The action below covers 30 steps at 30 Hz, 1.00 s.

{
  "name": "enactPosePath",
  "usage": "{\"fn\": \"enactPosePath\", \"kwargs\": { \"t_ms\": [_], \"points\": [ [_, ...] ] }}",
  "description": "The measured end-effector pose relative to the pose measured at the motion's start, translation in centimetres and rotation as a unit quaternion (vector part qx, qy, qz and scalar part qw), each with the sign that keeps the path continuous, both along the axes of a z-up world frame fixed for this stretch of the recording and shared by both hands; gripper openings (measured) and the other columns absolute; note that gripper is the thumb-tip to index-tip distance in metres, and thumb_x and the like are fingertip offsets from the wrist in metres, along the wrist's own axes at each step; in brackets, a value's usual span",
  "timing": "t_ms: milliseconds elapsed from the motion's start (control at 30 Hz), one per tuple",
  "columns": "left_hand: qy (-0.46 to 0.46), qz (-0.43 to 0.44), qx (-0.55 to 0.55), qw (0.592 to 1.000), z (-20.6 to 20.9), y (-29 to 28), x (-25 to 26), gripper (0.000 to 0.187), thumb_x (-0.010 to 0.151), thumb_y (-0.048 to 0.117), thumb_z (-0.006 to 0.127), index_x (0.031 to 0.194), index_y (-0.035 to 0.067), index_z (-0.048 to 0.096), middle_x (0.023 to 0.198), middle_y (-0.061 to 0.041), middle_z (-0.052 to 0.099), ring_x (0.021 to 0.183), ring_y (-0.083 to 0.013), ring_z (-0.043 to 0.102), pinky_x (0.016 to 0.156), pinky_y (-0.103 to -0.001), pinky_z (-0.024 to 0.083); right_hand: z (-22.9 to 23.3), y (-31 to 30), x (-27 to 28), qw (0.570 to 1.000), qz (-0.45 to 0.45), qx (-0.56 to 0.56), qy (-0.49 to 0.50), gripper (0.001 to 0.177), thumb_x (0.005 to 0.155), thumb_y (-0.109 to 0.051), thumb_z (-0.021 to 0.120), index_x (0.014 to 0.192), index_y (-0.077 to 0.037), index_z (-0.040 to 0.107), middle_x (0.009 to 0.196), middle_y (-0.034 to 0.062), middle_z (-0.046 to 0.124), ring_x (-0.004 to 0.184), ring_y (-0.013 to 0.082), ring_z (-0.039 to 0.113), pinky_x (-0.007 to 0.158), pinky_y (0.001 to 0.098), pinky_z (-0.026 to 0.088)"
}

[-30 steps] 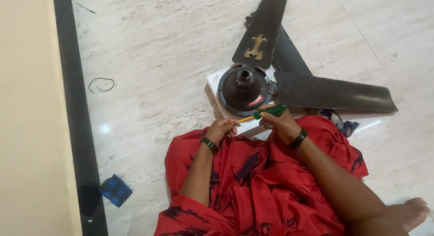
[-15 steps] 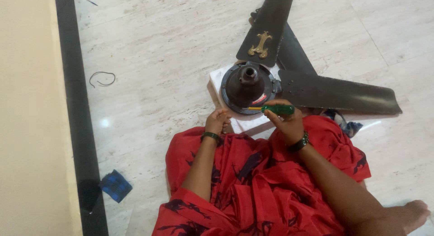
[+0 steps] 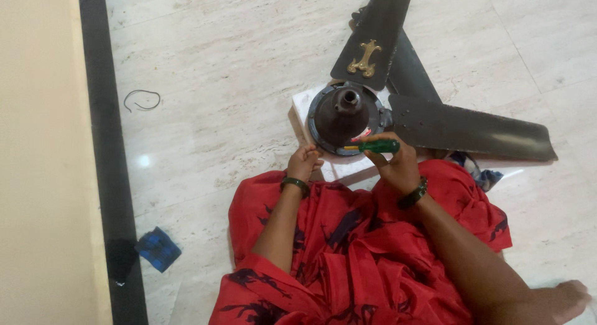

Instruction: The person sits on the floor and uses a screwdriver to attach a ceiling fan blade to the fan motor housing. They align the blade, insert screws, and tighten them to secure the blade in place.

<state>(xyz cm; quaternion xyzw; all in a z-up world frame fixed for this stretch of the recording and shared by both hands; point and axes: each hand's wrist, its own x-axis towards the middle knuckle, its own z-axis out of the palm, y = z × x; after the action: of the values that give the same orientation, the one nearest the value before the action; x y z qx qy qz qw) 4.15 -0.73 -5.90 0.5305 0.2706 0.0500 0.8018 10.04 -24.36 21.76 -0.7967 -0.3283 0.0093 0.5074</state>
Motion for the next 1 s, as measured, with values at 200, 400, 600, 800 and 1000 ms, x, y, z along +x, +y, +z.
{"fn": "enactPosePath", "kwargs": {
  "t_ms": [200,400,600,800,1000],
  "points": [
    [0.004,0.060,-0.026,0.998,0.1,-0.6,0.8,0.025,0.097,0.006,0.062,0.120,-0.004,0.061,0.099,-0.011,0.070,0.078,-0.0206,0.075,0.064,-0.027,0.061,1.3,2.0,1.1,0.993,0.055,-0.080,-0.060,0.023,0.092,-0.012,0.076,0.113,-0.008,0.069,0.104,0.0094,0.078,0.088,0.0208,0.077,0.072,0.0337,0.060],
    [0.007,0.071,-0.097,0.993,-0.7,-0.5,0.7,0.015,0.097,0.004,0.064,0.111,-0.001,0.063,0.095,-0.010,0.068,0.079,-0.0215,0.075,0.064,-0.029,0.062,0.7,5.0,1.6,0.978,-0.055,-0.159,-0.122,0.028,0.095,-0.029,0.077,0.097,-0.005,0.062,0.076,0.0121,0.071,0.065,0.0286,0.070,0.058,0.0398,0.053],
    [0.003,0.073,-0.110,0.991,-1.3,-0.4,1.0,0.017,0.096,0.007,0.067,0.110,-0.002,0.063,0.088,-0.009,0.068,0.078,-0.0205,0.076,0.064,-0.027,0.062,0.8,6.0,1.1,0.974,-0.083,-0.148,-0.150,0.030,0.093,-0.027,0.079,0.094,-0.004,0.060,0.074,0.0131,0.068,0.065,0.0303,0.068,0.061,0.0414,0.052],
    [0.027,0.071,-0.029,0.997,0.7,-0.7,1.3,0.030,0.093,0.014,0.074,0.114,-0.004,0.061,0.087,-0.010,0.071,0.070,-0.0185,0.073,0.051,-0.023,0.052,1.8,4.5,1.1,0.995,0.058,-0.046,-0.061,0.042,0.094,-0.008,0.071,0.130,-0.009,0.050,0.107,0.0092,0.078,0.093,0.0252,0.078,0.074,0.0371,0.059],
    [0.010,0.070,-0.042,0.997,2.4,-0.7,1.3,0.041,0.092,0.016,0.074,0.120,-0.009,0.058,0.087,-0.014,0.071,0.067,-0.0190,0.073,0.052,-0.023,0.056,1.1,4.8,0.9,0.994,0.066,-0.026,-0.085,0.079,0.095,-0.001,0.071,0.158,-0.014,0.024,0.117,0.0104,0.075,0.099,0.0250,0.077,0.078,0.0357,0.063]
  ]
}}
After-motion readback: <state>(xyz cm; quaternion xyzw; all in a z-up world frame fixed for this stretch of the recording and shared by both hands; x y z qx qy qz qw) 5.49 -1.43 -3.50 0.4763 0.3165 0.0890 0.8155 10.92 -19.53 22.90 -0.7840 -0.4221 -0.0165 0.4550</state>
